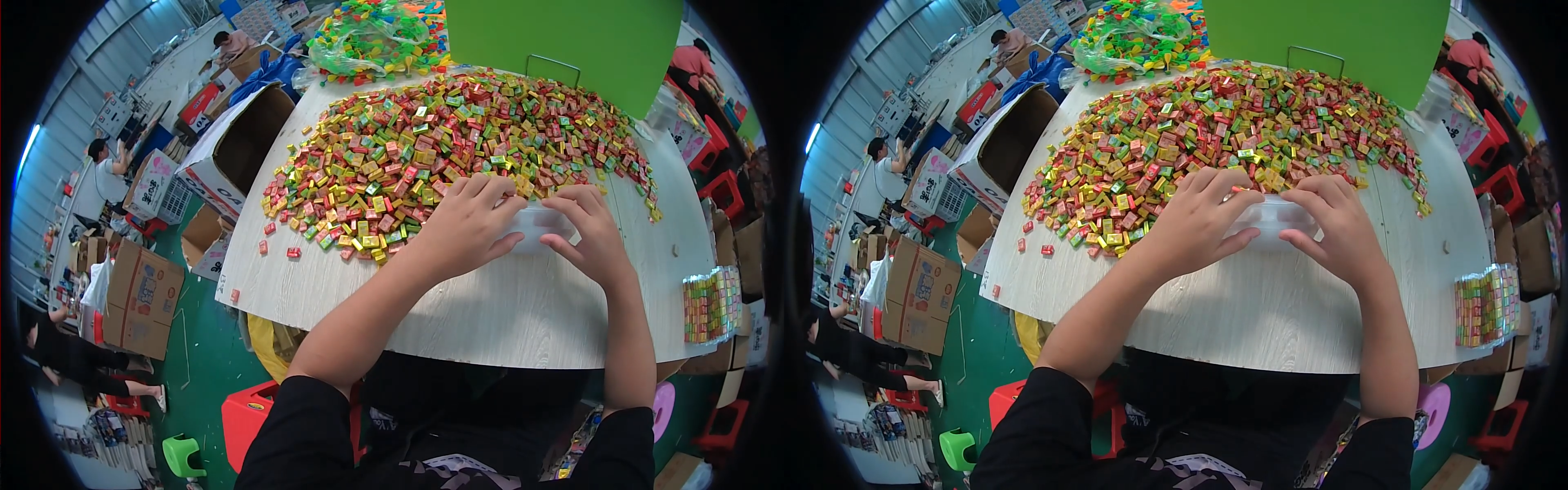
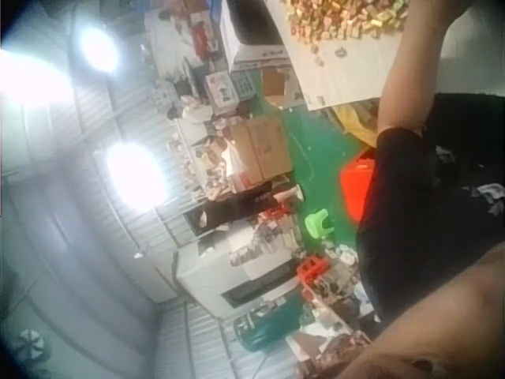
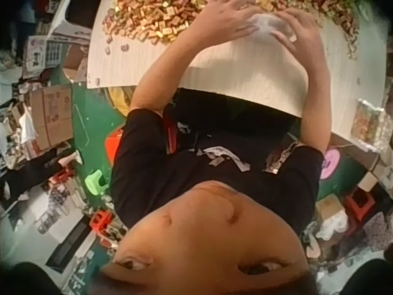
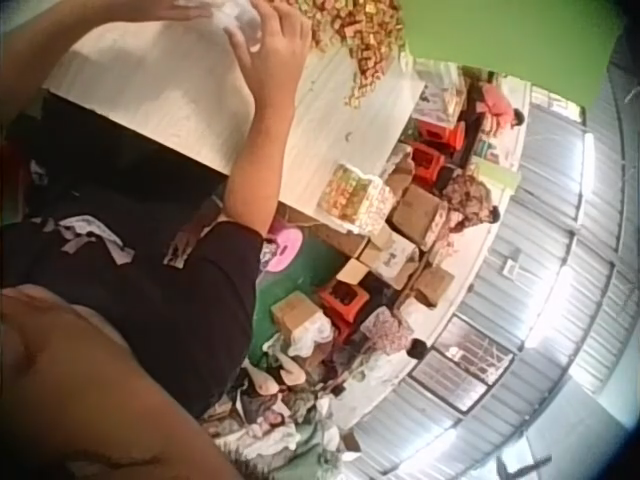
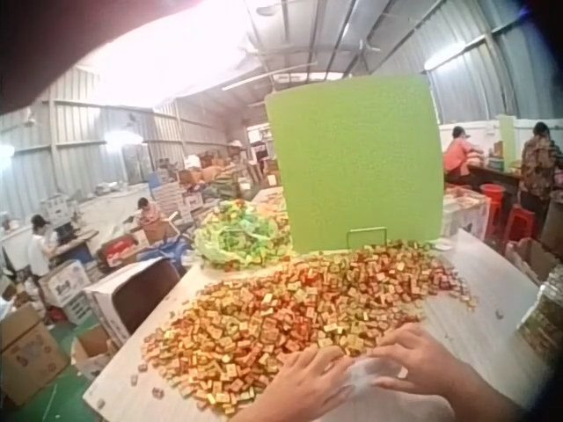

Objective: The person is packing small colored toy blocks into a transparent plastic container.

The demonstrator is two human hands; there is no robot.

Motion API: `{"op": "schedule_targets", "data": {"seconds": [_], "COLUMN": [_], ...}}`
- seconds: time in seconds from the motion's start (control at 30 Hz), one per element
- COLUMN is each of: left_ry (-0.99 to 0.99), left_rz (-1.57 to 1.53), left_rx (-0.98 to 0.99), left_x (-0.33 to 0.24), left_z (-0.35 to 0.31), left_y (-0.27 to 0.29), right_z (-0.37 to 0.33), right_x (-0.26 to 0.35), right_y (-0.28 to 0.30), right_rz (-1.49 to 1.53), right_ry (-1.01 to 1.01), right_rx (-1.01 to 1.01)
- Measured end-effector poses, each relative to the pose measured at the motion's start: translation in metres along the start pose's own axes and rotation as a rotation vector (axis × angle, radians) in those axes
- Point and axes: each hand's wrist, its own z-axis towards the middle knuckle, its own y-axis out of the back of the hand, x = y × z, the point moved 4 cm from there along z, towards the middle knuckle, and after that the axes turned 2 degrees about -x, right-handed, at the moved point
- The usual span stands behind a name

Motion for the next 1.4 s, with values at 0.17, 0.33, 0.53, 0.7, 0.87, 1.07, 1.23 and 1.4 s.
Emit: {"op": "schedule_targets", "data": {"seconds": [0.17,0.33,0.53,0.7,0.87,1.07,1.23,1.4], "left_ry": [0.023,0.025,0.019,0.030,0.007,0.035,0.028,0.008], "left_rz": [-0.012,-0.020,-0.018,-0.023,-0.012,-0.022,-0.035,-0.033], "left_rx": [0.017,0.009,0.013,0.014,0.013,0.017,0.007,0.003], "left_x": [-0.0006,0.0007,-0.0005,0.0005,0.0001,0.0001,-0.0001,-0.0006], "left_z": [0.0014,0.0008,0.0011,0.0008,0.0002,0.0012,0.0011,0.0008], "left_y": [0.0010,0.0005,0.0016,0.0004,0.0020,0.0018,0.0025,0.0016], "right_z": [0.0012,0.0014,-0.0001,0.0009,-0.0004,0.0013,0.0006,-0.0004], "right_x": [0.0010,0.0007,-0.0001,0.0002,-0.0004,0.0012,0.0001,-0.0005], "right_y": [0.0000,-0.0007,-0.0008,-0.0010,-0.0007,-0.0005,-0.0018,-0.0013], "right_rz": [0.003,0.004,-0.005,0.001,0.014,0.015,0.012,0.016], "right_ry": [-0.002,-0.014,-0.024,-0.053,-0.056,-0.055,-0.056,-0.050], "right_rx": [-0.003,0.002,0.012,0.028,0.028,0.018,0.028,0.035]}}
